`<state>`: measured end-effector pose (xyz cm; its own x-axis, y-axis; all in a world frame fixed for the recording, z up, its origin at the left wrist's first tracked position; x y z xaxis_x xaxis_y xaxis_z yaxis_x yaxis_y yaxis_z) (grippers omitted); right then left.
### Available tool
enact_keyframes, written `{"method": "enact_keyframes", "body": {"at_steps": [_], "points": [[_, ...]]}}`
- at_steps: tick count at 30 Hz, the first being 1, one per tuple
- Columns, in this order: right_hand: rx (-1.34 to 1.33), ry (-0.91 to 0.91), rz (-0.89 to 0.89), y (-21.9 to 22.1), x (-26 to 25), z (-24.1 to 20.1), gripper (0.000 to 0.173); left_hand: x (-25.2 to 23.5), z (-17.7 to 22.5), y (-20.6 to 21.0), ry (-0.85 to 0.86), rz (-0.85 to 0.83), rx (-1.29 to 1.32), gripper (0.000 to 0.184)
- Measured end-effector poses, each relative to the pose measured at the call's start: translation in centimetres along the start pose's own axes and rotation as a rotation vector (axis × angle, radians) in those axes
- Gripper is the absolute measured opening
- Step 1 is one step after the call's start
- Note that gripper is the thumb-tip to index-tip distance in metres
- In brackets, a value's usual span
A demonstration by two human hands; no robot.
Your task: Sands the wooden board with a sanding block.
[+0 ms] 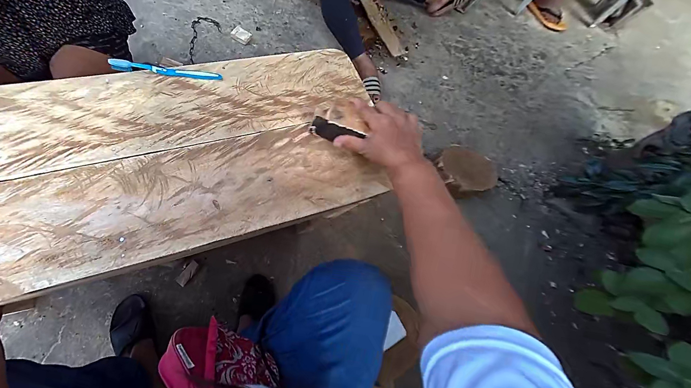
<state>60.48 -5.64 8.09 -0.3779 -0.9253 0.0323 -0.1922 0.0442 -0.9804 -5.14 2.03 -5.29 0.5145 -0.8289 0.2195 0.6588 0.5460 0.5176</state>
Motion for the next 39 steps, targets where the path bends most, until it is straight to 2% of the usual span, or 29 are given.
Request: {"method": "enact_keyframes", "body": {"at_steps": [2,4,6,9,11,12,14,15,17,18,19,20,24,25,27,29,32,36,37,39], "points": [[0.003,0.156,-0.009,-0.7,-0.3,3.1,0.086,-0.1,0.0,-0.1,0.008,0.021,-0.019,0.05],[-0.008,0.176,-0.007,-0.5,-0.2,1.5,0.085,-0.6,-0.2,-0.1,0.028,0.054,-0.022,0.05],[-0.028,0.038,0.021,0.4,0.0,-3.9,0.083,0.2,0.0,0.8,0.044,0.095,-0.023,0.048],[-0.126,-0.264,0.064,3.4,1.6,-16.4,0.079,0.5,0.2,0.8,0.05,0.089,-0.081,0.046],[-0.161,-0.414,0.003,4.5,3.2,-24.4,0.075,-0.1,0.1,0.1,0.04,0.08,-0.097,0.046],[-0.175,-0.465,-0.05,4.6,3.9,-27.2,0.074,-0.1,0.2,0.1,0.036,0.085,-0.075,0.046],[-0.154,-0.511,-0.147,4.5,4.7,-29.0,0.072,0.0,0.5,-0.1,0.008,0.019,-0.077,0.047],[-0.144,-0.511,-0.161,4.2,5.0,-28.3,0.072,0.4,0.7,0.3,-0.004,0.013,-0.096,0.048],[-0.138,-0.472,-0.1,3.6,5.4,-24.3,0.07,1.8,0.9,2.8,-0.011,0.198,-0.056,0.046],[-0.136,-0.435,-0.047,3.2,5.6,-21.2,0.069,1.3,0.8,2.4,-0.012,0.171,-0.057,0.048],[-0.13,-0.387,0.002,2.7,5.7,-17.5,0.069,-0.1,0.4,0.6,-0.004,0.064,-0.072,0.051],[-0.099,-0.318,0.039,2.2,5.7,-13.4,0.071,-1.3,0.0,-0.9,0.014,0.028,-0.07,0.051],[0.015,-0.017,0.051,0.4,5.4,2.9,0.084,-2.9,-0.6,-2.5,0.011,-0.01,-0.032,0.052],[0.019,0.036,0.04,0.0,5.4,5.0,0.087,-2.1,-0.5,-1.6,0.008,0.021,-0.022,0.053],[0.009,0.062,0.033,-0.2,5.6,5.0,0.087,-1.0,-0.3,-0.4,0.044,0.103,-0.024,0.052],[-0.009,-0.068,0.078,0.5,5.9,0.5,0.084,-0.4,-0.1,0.2,0.074,0.128,-0.067,0.05],[-0.085,-0.322,0.122,2.7,6.7,-11.0,0.079,-1.9,-0.6,-0.9,0.044,0.102,-0.038,0.051],[-0.149,-0.515,-0.005,5.0,8.8,-25.3,0.072,-1.5,-0.8,0.0,-0.02,0.163,0.053,0.063],[-0.144,-0.57,-0.04,5.3,9.1,-27.4,0.071,-1.5,-0.8,0.0,-0.02,0.167,0.056,0.063],[-0.139,-0.641,-0.064,5.3,9.2,-28.4,0.069,-1.7,-1.0,-0.1,-0.018,0.177,0.058,0.063]]}}
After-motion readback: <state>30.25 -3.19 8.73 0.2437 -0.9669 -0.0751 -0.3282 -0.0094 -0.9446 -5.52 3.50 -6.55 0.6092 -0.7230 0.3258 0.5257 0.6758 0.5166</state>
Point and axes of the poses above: each hand's wrist, its own x-axis away from the middle knuckle, its own y-axis out of the palm, z = x × y, the point moved 4 cm from there along -x, towards the middle knuckle, and after that the axes turned 3 degrees about -z, right-handed, at the moved point
